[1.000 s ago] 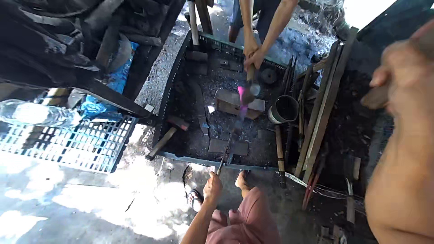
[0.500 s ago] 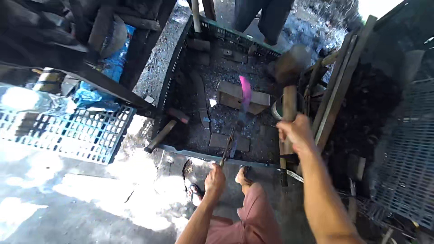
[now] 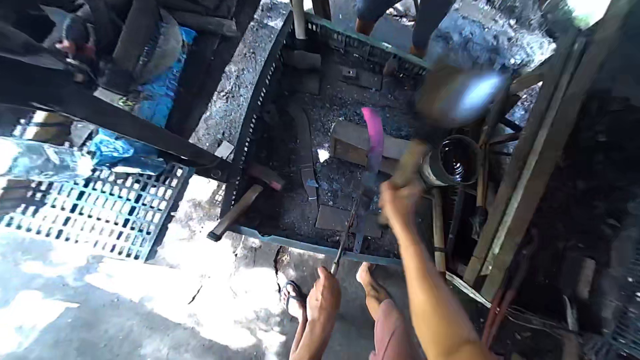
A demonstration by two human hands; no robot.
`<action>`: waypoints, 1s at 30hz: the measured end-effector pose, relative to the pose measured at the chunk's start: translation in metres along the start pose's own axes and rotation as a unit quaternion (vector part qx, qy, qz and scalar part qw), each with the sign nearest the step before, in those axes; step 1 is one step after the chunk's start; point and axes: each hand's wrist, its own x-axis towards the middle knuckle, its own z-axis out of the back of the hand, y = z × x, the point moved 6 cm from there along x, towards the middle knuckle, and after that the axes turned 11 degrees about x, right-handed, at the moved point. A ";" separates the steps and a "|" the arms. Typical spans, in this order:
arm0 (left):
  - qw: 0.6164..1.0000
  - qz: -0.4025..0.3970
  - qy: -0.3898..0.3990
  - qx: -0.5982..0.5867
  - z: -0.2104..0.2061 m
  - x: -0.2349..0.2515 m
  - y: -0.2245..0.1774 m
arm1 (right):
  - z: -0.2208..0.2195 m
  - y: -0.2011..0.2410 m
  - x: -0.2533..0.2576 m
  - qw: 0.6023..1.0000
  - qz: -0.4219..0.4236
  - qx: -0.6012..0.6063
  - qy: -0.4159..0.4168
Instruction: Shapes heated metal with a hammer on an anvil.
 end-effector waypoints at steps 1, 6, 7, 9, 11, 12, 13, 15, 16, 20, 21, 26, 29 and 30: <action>1.000 0.001 0.001 0.001 0.000 -0.003 -0.001 | -0.022 -0.044 0.005 0.993 -0.100 0.044 0.046; 1.000 -0.023 0.009 -0.012 0.017 -0.017 -0.001 | 0.022 0.024 -0.033 0.975 -0.177 0.114 0.076; 0.999 -0.029 0.010 -0.017 0.018 -0.014 0.000 | 0.042 0.043 -0.049 0.980 -0.159 0.099 0.067; 0.999 -0.038 0.008 -0.028 0.014 -0.007 0.003 | 0.081 0.072 -0.082 0.989 -0.125 0.064 0.053; 0.999 -0.038 0.000 -0.032 0.011 -0.003 0.007 | 0.110 0.090 -0.112 0.993 -0.098 0.043 0.038; 0.999 -0.038 -0.005 -0.030 0.012 -0.001 0.008 | 0.120 0.096 -0.123 0.995 -0.088 0.041 0.030; 0.999 -0.037 -0.006 -0.028 0.012 0.000 0.009 | 0.127 0.100 -0.131 0.996 -0.080 0.040 0.025; 0.999 -0.034 -0.002 -0.024 0.012 -0.001 0.010 | 0.132 0.104 -0.133 0.997 -0.073 0.033 0.020; 0.999 -0.032 0.001 -0.021 0.013 -0.001 0.009 | 0.129 0.102 -0.126 0.996 -0.073 0.034 0.024; 1.000 -0.010 -0.007 -0.011 0.014 0.007 0.015 | 0.073 0.058 -0.052 0.989 -0.091 0.079 0.083; 1.000 -0.003 -0.013 -0.007 0.013 0.012 0.017 | 0.053 0.037 -0.025 0.985 -0.108 0.091 0.099; 1.000 0.018 -0.011 0.009 0.018 0.019 0.023 | 0.027 -0.076 0.052 0.943 -0.252 0.149 0.161; 1.000 0.014 -0.016 0.010 0.028 0.017 0.024 | 0.079 -0.099 0.055 0.966 -0.241 -0.015 0.096; 1.000 0.009 -0.015 0.009 0.026 0.015 0.025 | 0.100 -0.101 0.055 0.962 -0.233 -0.120 0.073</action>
